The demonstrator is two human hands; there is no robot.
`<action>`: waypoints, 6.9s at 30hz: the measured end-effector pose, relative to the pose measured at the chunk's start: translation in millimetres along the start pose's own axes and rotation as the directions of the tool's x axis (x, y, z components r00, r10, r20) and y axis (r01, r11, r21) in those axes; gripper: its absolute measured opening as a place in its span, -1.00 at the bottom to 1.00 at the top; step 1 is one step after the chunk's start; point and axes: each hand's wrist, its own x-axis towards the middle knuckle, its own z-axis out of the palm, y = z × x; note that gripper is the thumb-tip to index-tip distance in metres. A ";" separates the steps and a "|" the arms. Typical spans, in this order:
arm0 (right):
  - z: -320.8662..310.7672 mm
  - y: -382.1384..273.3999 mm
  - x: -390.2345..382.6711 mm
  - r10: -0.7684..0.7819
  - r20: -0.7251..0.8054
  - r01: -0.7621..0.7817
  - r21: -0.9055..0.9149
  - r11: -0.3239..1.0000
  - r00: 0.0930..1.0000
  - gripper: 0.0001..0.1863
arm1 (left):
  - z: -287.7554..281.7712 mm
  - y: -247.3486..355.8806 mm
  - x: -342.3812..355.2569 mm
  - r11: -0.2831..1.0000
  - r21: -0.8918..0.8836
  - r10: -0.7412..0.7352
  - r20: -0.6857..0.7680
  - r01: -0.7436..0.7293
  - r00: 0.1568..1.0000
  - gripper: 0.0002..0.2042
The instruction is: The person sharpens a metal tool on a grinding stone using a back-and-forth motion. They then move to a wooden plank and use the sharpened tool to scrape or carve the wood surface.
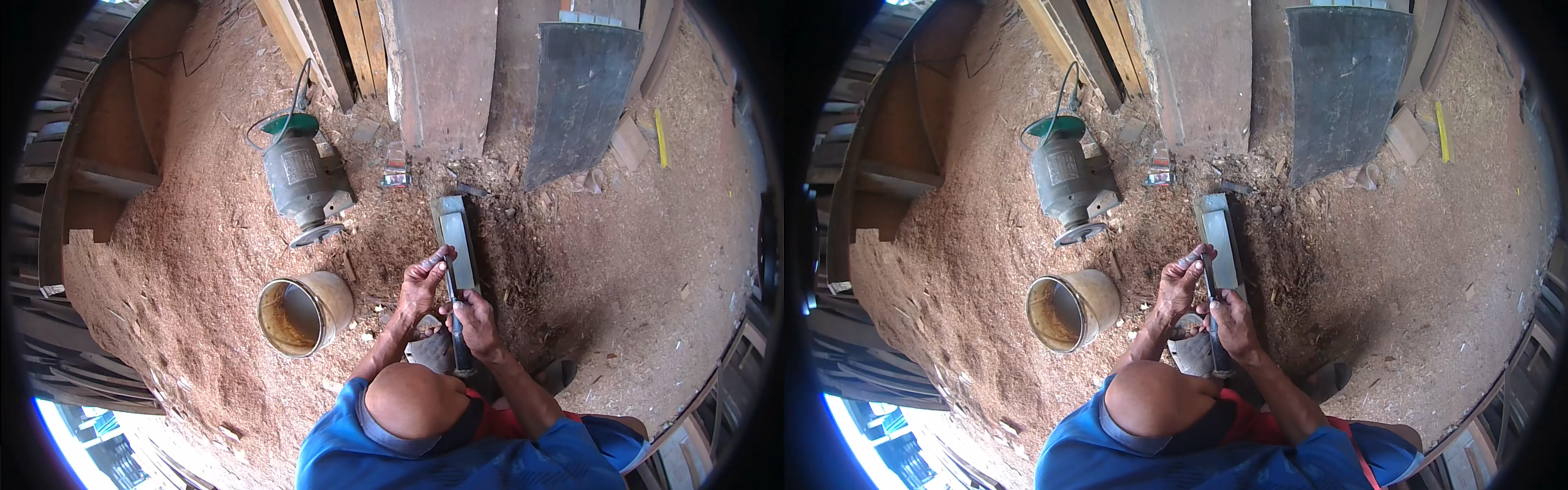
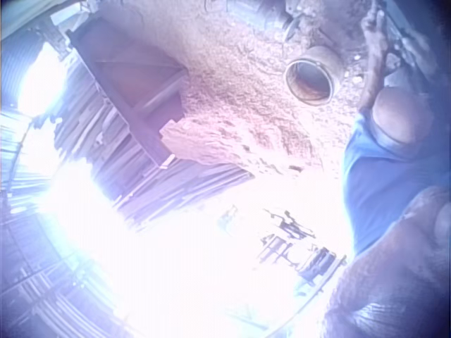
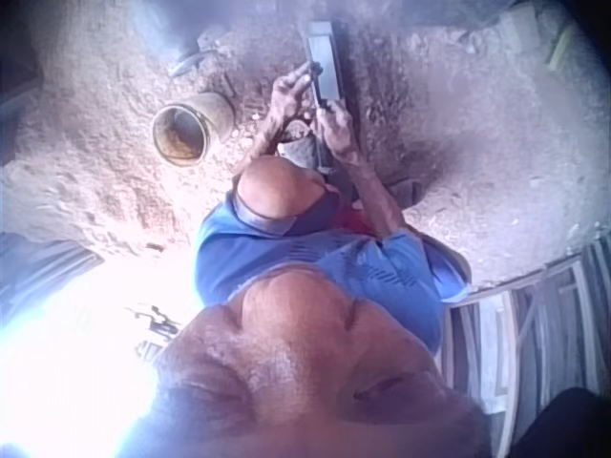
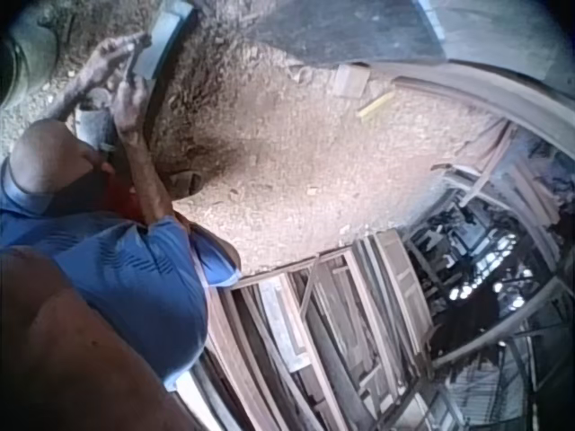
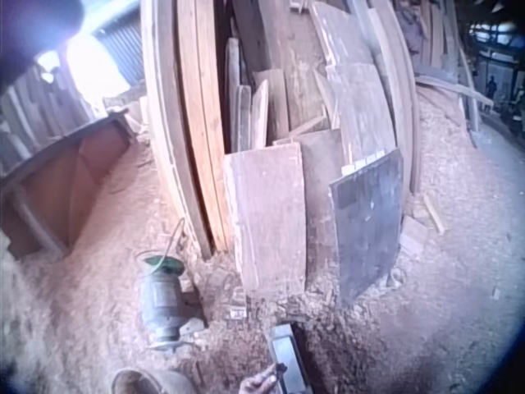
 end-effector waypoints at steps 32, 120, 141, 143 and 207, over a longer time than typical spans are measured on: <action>-54.0 -10.2 24.5 0.002 -0.007 -0.006 -0.624 0.782 1.000 -0.36 | -26.5 -19.3 10.2 0.901 0.431 0.092 -0.092 -0.044 0.991 -0.51; 3.0 -34.5 0.3 -0.309 0.041 0.276 -0.571 0.773 0.950 -0.62 | -13.3 3.6 16.6 0.969 -0.246 0.002 0.102 0.024 0.995 -0.54; -9.3 -21.0 -1.5 -0.273 0.139 0.306 -0.472 0.827 0.952 -0.63 | -6.5 16.5 17.3 0.919 -0.393 -0.031 0.044 0.046 0.999 -0.54; -8.3 -22.6 -4.0 -0.237 0.107 0.260 -0.450 0.854 0.966 -0.62 | -8.9 15.5 17.6 0.924 -0.379 -0.054 0.023 0.059 0.998 -0.59; -53.6 -92.8 24.5 -0.203 -0.311 0.014 -0.519 0.855 0.929 -0.74 | 1.9 11.1 47.9 0.978 -0.130 -0.168 -0.015 0.164 0.986 -0.72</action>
